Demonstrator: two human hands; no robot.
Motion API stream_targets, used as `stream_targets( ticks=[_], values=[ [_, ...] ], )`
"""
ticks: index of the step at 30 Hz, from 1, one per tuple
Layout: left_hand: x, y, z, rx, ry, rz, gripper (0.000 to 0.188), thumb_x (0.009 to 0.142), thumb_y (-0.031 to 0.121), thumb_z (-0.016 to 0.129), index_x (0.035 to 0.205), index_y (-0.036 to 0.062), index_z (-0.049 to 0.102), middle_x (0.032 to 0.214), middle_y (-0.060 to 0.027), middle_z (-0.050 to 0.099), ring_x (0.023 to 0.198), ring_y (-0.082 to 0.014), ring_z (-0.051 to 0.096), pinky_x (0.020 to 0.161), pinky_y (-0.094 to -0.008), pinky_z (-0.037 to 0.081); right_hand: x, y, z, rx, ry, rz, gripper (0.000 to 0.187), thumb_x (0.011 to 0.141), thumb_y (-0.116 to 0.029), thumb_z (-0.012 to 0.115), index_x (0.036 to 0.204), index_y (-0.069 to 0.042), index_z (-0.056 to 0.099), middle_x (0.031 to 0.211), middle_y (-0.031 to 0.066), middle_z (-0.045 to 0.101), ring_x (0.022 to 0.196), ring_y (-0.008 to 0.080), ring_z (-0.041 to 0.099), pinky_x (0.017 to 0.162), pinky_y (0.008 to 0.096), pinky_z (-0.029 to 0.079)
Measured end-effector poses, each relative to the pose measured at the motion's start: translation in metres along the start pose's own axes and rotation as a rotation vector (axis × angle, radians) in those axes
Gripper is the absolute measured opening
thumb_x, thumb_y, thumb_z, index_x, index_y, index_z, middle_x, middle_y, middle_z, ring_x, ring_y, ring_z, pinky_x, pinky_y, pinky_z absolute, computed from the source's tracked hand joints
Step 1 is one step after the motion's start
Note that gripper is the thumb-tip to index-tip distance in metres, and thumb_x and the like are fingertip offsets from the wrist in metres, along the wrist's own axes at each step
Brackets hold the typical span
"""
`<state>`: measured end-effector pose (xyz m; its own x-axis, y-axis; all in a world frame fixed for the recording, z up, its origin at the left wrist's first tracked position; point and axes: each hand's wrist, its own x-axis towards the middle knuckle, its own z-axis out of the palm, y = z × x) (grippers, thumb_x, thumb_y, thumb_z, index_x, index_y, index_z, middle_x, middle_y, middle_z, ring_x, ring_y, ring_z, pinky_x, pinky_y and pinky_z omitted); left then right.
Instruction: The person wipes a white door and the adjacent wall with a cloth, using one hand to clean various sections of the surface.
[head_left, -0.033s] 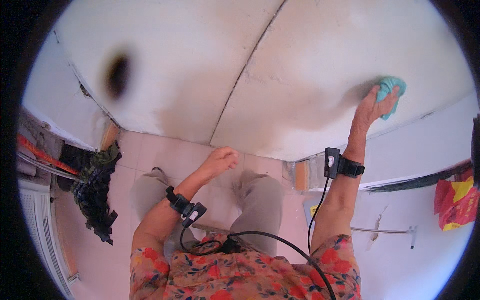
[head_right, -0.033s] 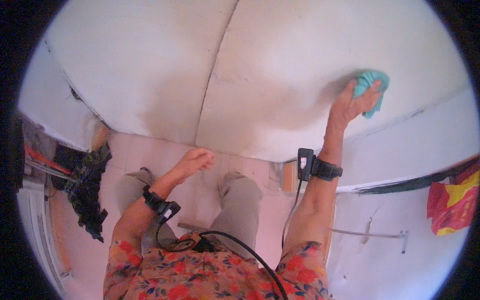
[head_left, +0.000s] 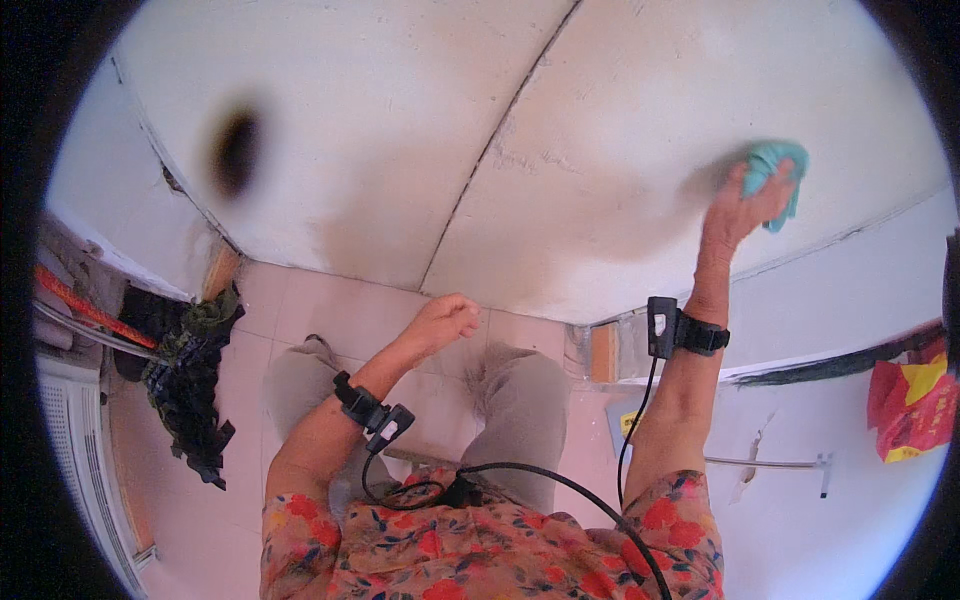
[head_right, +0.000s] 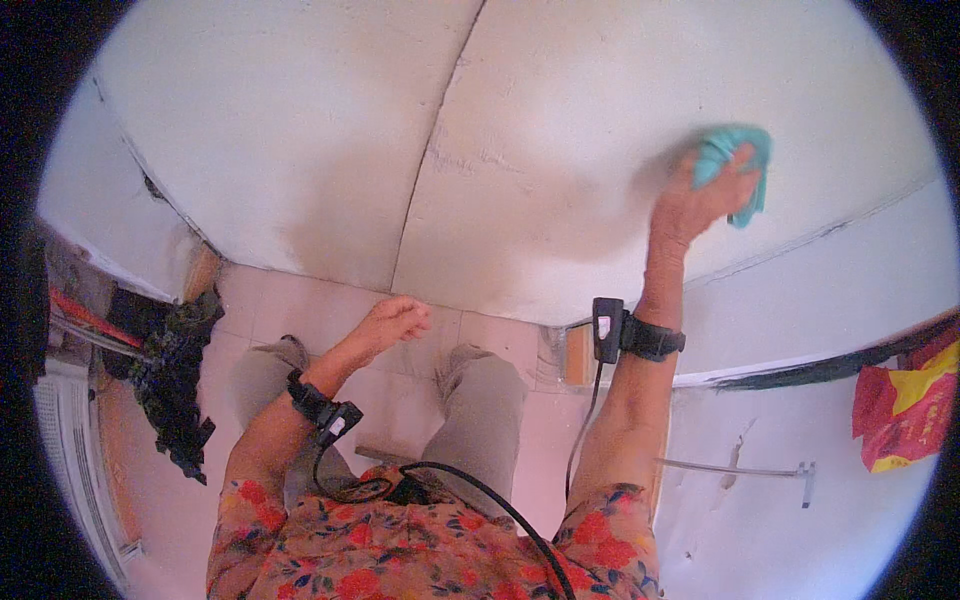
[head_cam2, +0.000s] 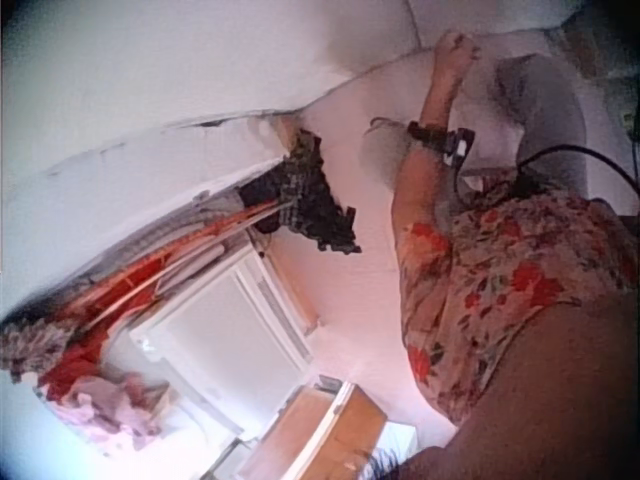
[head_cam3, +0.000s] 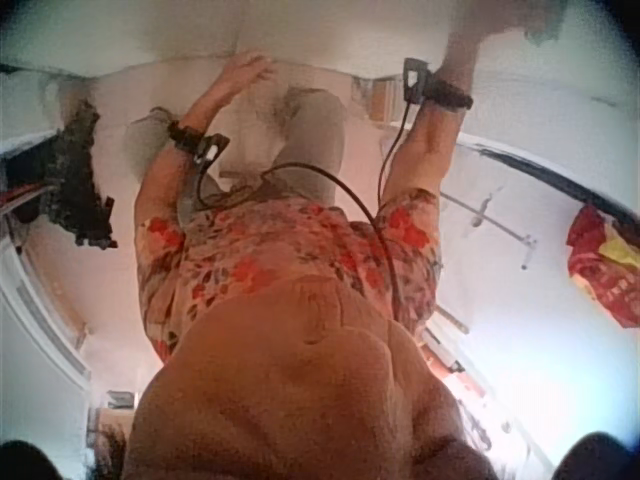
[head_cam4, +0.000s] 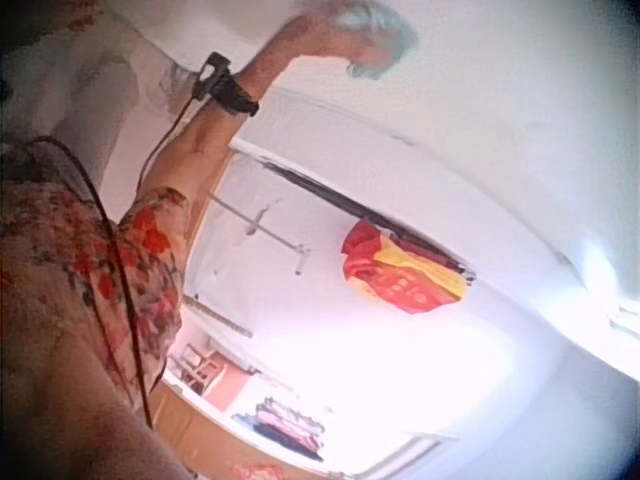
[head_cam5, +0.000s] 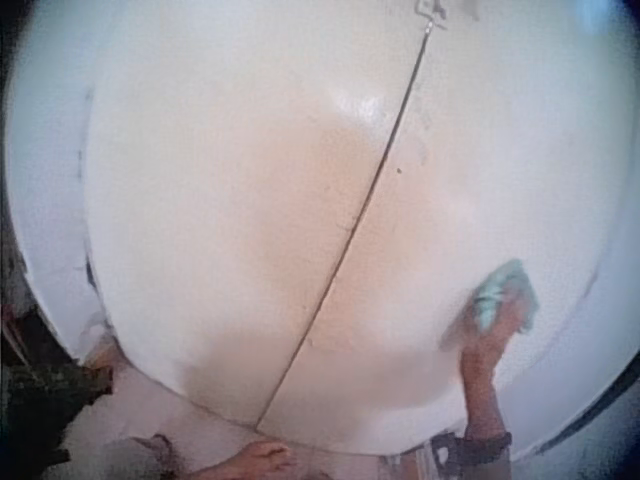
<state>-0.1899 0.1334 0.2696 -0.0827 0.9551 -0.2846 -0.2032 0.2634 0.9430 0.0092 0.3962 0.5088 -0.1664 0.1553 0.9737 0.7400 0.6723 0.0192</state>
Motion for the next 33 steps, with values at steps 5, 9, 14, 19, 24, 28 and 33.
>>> stream_targets(
  ticks=[5, 9, 14, 19, 24, 28, 33],
  values=[
    [0.002, -0.004, -0.003, 0.045, 0.041, 0.036, 0.025, 0.089, 0.025, 0.050, 0.101, 0.0040, 0.058, 0.090, -0.0051, 0.061, 0.078, -0.0125, 0.058, 0.070, -0.0258, 0.048, -0.025, -0.095, -0.009, -0.117, -0.368, -0.436, 0.066, 0.074, -0.017, 0.064, 0.134, -0.010, 0.037, 0.136, 0.0297, 0.026, 0.126, 0.0467, 0.025, 0.104, 0.0515, 0.021],
    [0.016, -0.028, -0.009, 0.174, 0.017, 0.139, 0.023, 0.088, 0.023, 0.050, 0.094, 0.0028, 0.059, 0.084, -0.0048, 0.062, 0.076, -0.0129, 0.059, 0.069, -0.0264, 0.048, -0.012, -0.061, -0.007, -0.105, -0.279, -0.317, 0.063, 0.078, -0.020, 0.062, 0.134, -0.008, 0.036, 0.138, 0.0276, 0.026, 0.129, 0.0425, 0.023, 0.105, 0.0505, 0.019],
    [0.007, -0.024, -0.011, 0.274, 0.042, 0.152, 0.026, 0.087, 0.027, 0.050, 0.088, 0.0013, 0.058, 0.079, -0.0051, 0.062, 0.072, -0.0132, 0.058, 0.067, -0.0280, 0.047, 0.109, -0.009, -0.009, 0.056, 0.018, -0.107, 0.061, 0.080, -0.025, 0.061, 0.131, -0.002, 0.039, 0.127, 0.0314, 0.035, 0.117, 0.0448, 0.034, 0.100, 0.0487, 0.024],
    [0.014, -0.016, 0.000, 0.350, 0.000, 0.252, 0.030, 0.086, 0.030, 0.050, 0.085, 0.0012, 0.057, 0.077, -0.0075, 0.062, 0.070, -0.0160, 0.058, 0.064, -0.0305, 0.046, 0.173, -0.061, -0.013, -0.095, 0.118, -0.352, 0.050, 0.080, -0.026, 0.061, 0.123, -0.004, 0.046, 0.117, 0.0294, 0.042, 0.112, 0.0417, 0.039, 0.092, 0.0482, 0.031],
    [0.015, -0.023, -0.015, 0.389, 0.124, 0.297, 0.030, 0.083, 0.030, 0.047, 0.084, 0.0018, 0.058, 0.073, -0.0116, 0.062, 0.067, -0.0243, 0.059, 0.062, -0.0355, 0.045, 0.101, -0.198, 0.025, -0.216, -0.001, -0.639, 0.058, 0.076, -0.019, 0.064, 0.131, -0.017, 0.043, 0.137, 0.0193, 0.032, 0.128, 0.0360, 0.028, 0.101, 0.0543, 0.024],
    [0.015, -0.016, -0.010, 0.333, 0.079, 0.286, 0.030, 0.084, 0.031, 0.049, 0.086, 0.0022, 0.058, 0.075, -0.0105, 0.061, 0.069, -0.0218, 0.059, 0.063, -0.0336, 0.046, 0.036, -0.205, 0.027, -0.059, -0.283, -0.725, 0.058, 0.075, -0.016, 0.063, 0.129, -0.024, 0.044, 0.140, 0.0116, 0.032, 0.130, 0.0299, 0.028, 0.098, 0.0562, 0.028],
    [0.009, -0.007, -0.004, 0.416, 0.086, 0.296, 0.028, 0.085, 0.028, 0.052, 0.086, 0.0010, 0.058, 0.076, -0.0072, 0.061, 0.070, -0.0159, 0.058, 0.064, -0.0310, 0.046, -0.013, -0.176, 0.012, 0.031, -0.451, -0.715, 0.055, 0.075, -0.008, 0.055, 0.127, -0.024, 0.046, 0.141, 0.0097, 0.031, 0.129, 0.0259, 0.030, 0.098, 0.0575, 0.027]
  ],
)
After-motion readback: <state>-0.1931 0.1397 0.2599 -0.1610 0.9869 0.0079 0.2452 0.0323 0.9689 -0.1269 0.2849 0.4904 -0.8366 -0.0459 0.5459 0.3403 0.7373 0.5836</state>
